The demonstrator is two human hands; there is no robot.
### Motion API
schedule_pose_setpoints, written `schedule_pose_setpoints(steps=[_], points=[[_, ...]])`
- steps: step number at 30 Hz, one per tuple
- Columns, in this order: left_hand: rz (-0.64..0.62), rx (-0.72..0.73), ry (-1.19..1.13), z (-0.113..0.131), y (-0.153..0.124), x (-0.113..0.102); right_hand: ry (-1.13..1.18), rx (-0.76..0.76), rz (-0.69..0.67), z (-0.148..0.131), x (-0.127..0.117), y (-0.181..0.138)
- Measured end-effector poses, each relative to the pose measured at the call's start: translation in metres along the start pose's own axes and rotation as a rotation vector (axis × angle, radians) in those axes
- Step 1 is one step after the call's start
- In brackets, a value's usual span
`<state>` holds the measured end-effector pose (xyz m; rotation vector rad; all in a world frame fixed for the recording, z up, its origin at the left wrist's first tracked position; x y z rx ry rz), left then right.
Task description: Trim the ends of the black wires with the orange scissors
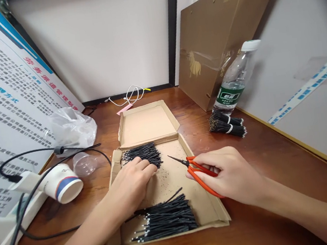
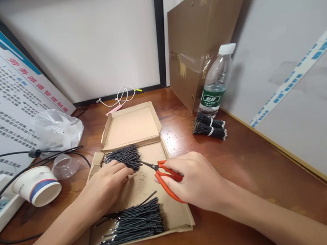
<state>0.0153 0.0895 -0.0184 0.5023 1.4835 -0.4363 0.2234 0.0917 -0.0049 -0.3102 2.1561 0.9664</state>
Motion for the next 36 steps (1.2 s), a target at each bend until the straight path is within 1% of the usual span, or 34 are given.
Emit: schedule_pose_setpoints(steps=[5,12,19,24,31,36], points=[[0.046,-0.035,0.064,-0.002,0.0,-0.004,-0.016,-0.007,0.005,0.005,0.002,0.002],[-0.006,-0.034,0.12,-0.005,-0.001,-0.001,-0.038,-0.005,0.017,0.014,0.005,0.004],[-0.013,-0.091,0.188,-0.006,0.0,-0.005,-0.067,0.017,0.032,0.024,0.006,0.005],[0.006,-0.141,0.235,-0.006,-0.003,-0.007,-0.094,0.038,0.036,0.029,0.002,0.008],[0.038,-0.197,0.279,-0.005,-0.007,-0.009,-0.154,0.114,0.058,0.04,-0.014,0.015],[0.086,-0.222,0.298,-0.001,-0.008,-0.013,-0.154,0.141,0.019,0.041,-0.011,0.013]])
Point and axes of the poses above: each hand's wrist, its own y-axis towards the middle knuckle, its own x-axis out of the palm, z = x × y, the point moved 5 cm from there along y, towards the middle knuckle, and after that the axes turned 1 degree about -x, right-handed, at the moved point
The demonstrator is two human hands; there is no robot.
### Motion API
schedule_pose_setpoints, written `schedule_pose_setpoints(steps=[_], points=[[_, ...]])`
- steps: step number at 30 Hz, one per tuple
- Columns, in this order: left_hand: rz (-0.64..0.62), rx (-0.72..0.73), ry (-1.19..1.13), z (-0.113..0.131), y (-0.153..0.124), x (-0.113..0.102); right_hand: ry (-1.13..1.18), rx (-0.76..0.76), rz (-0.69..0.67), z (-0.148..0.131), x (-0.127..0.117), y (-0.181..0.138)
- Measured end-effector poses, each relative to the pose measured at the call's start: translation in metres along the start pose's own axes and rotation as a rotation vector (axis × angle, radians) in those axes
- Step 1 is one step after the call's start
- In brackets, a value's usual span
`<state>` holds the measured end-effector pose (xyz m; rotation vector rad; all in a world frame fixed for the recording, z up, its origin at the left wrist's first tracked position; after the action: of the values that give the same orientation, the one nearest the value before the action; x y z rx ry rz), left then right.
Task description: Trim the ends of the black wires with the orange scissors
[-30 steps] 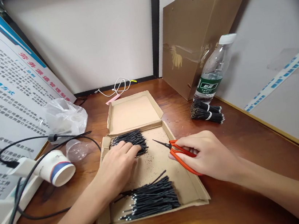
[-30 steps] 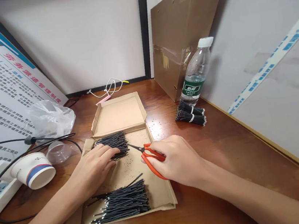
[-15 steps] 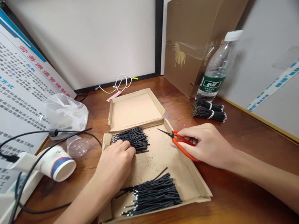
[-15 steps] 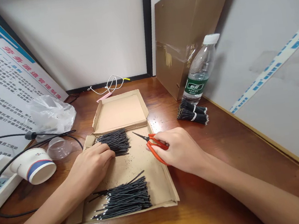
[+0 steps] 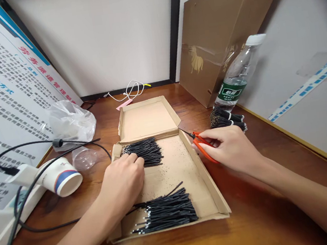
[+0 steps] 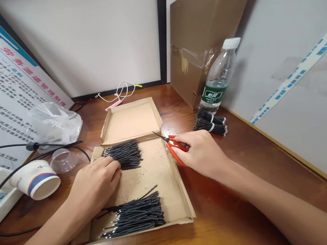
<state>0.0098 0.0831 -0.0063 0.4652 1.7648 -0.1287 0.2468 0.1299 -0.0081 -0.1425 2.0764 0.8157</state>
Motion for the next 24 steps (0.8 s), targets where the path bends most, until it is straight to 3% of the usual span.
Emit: schedule_pose_setpoints(steps=[6,14,17,21,24], points=[[0.096,-0.095,0.009,-0.005,-0.001,-0.009,-0.006,0.021,-0.122,0.01,0.011,-0.001],[0.163,-0.126,0.012,-0.036,0.008,0.001,-0.01,-0.124,-0.508,0.026,0.021,0.003],[0.204,-0.15,0.006,-0.048,0.012,0.003,-0.042,-0.168,-0.587,0.027,0.014,0.002],[0.286,-0.081,-0.023,-0.048,0.029,-0.01,-0.162,-0.195,-0.483,0.016,-0.017,0.017],[0.331,0.133,-0.063,-0.034,0.061,-0.032,-0.261,-0.292,-0.311,-0.009,-0.042,0.051]])
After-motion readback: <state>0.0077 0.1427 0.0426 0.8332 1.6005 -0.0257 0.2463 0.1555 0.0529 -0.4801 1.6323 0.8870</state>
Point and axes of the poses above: each hand's wrist, its own y-axis towards the middle knuckle, its own x-axis out of the palm, z = x × y, the point moved 5 cm from there along y, towards the middle knuckle, and after that the axes turned 1 degree about -x, right-handed, at the moved point
